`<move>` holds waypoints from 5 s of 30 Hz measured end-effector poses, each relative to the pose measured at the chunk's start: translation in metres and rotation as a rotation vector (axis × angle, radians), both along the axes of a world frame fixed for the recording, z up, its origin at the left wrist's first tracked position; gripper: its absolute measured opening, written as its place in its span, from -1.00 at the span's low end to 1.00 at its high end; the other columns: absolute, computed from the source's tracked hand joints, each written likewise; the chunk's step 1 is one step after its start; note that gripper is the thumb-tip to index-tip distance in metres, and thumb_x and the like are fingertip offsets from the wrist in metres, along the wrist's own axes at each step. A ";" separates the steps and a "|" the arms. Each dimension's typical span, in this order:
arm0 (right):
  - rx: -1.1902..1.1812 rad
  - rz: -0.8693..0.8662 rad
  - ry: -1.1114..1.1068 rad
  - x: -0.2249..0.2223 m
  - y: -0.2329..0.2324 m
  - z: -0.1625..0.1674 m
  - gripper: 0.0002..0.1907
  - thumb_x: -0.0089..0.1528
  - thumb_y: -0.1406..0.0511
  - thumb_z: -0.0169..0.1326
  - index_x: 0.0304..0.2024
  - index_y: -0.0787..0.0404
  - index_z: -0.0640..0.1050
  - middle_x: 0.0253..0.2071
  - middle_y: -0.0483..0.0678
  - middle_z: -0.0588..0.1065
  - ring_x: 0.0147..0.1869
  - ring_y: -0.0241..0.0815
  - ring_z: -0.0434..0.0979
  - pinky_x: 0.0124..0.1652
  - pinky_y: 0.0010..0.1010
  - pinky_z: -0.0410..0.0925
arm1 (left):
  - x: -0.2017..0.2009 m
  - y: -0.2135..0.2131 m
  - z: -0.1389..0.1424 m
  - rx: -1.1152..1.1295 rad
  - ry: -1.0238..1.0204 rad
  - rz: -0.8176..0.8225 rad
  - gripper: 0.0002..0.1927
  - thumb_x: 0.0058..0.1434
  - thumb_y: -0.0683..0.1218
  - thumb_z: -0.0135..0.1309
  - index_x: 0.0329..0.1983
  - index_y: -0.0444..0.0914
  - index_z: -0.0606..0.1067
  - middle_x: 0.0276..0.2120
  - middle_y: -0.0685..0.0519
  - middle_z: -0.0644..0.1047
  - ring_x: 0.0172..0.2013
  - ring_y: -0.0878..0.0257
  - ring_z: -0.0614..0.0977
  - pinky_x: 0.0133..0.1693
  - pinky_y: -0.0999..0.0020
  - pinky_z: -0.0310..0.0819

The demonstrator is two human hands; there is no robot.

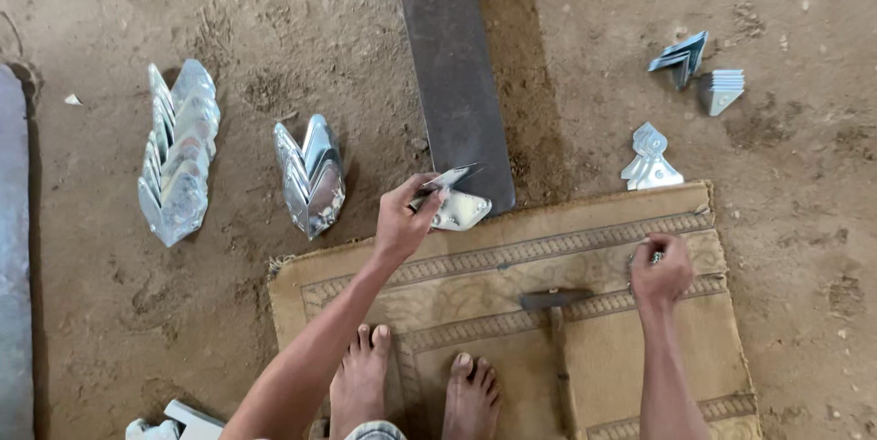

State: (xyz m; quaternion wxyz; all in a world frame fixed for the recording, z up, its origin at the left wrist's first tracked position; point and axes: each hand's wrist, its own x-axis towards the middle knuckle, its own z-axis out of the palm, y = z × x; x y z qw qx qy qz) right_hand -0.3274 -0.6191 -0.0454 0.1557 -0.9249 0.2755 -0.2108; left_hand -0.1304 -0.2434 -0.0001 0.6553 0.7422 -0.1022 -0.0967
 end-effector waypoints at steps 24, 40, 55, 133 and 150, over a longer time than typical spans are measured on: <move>0.110 -0.294 0.557 -0.195 0.195 0.001 -0.50 0.35 -0.01 -0.02 0.15 0.20 0.47 -0.08 0.10 0.50 0.03 0.08 0.46 -0.02 -0.10 0.30 | 0.009 0.009 -0.005 -0.257 0.519 -0.075 -0.80 0.34 -0.13 0.18 -0.08 -0.37 0.54 -0.43 0.09 0.56 -0.53 0.41 0.54 -0.60 0.48 0.40; 0.364 0.101 0.575 -0.042 0.197 0.120 -0.69 0.40 0.14 -0.10 -0.08 0.26 0.48 -0.58 0.00 0.41 -0.59 -0.06 0.35 -0.55 -0.22 0.27 | 0.010 0.000 0.016 0.052 -0.030 -0.104 -0.73 0.32 -0.17 0.14 0.06 -0.34 0.56 -0.26 -0.04 0.68 -0.34 0.33 0.69 -0.37 0.40 0.57; 0.192 0.056 0.179 -0.029 0.188 0.154 -0.68 0.32 0.09 0.00 -0.17 0.24 0.46 -0.67 -0.15 0.32 -0.70 -0.32 0.23 -0.64 -0.41 0.19 | 0.015 -0.005 0.006 0.098 -0.113 -0.088 -0.79 0.33 -0.21 0.11 0.02 -0.31 0.58 -0.20 -0.06 0.67 -0.29 0.30 0.69 -0.33 0.44 0.66; 0.389 0.200 0.352 -0.049 0.189 0.107 -0.67 0.40 0.12 -0.10 -0.20 0.26 0.47 -0.64 -0.10 0.35 -0.62 -0.24 0.29 -0.58 -0.27 0.22 | 0.047 0.007 0.051 -0.113 -0.003 -0.475 0.03 -0.02 -0.17 0.46 0.52 -0.14 0.21 0.27 -0.03 0.46 0.22 0.17 0.55 0.27 0.18 0.40; 0.388 0.209 0.056 -0.038 0.190 0.130 -0.68 0.38 0.13 -0.14 -0.18 0.27 0.44 -0.60 0.01 0.43 -0.57 0.01 0.50 -0.51 -0.16 0.33 | 0.047 0.008 0.056 -0.083 -0.068 -0.470 0.00 0.01 -0.09 0.47 0.51 -0.15 0.23 0.26 -0.03 0.47 0.20 0.14 0.58 0.28 0.18 0.47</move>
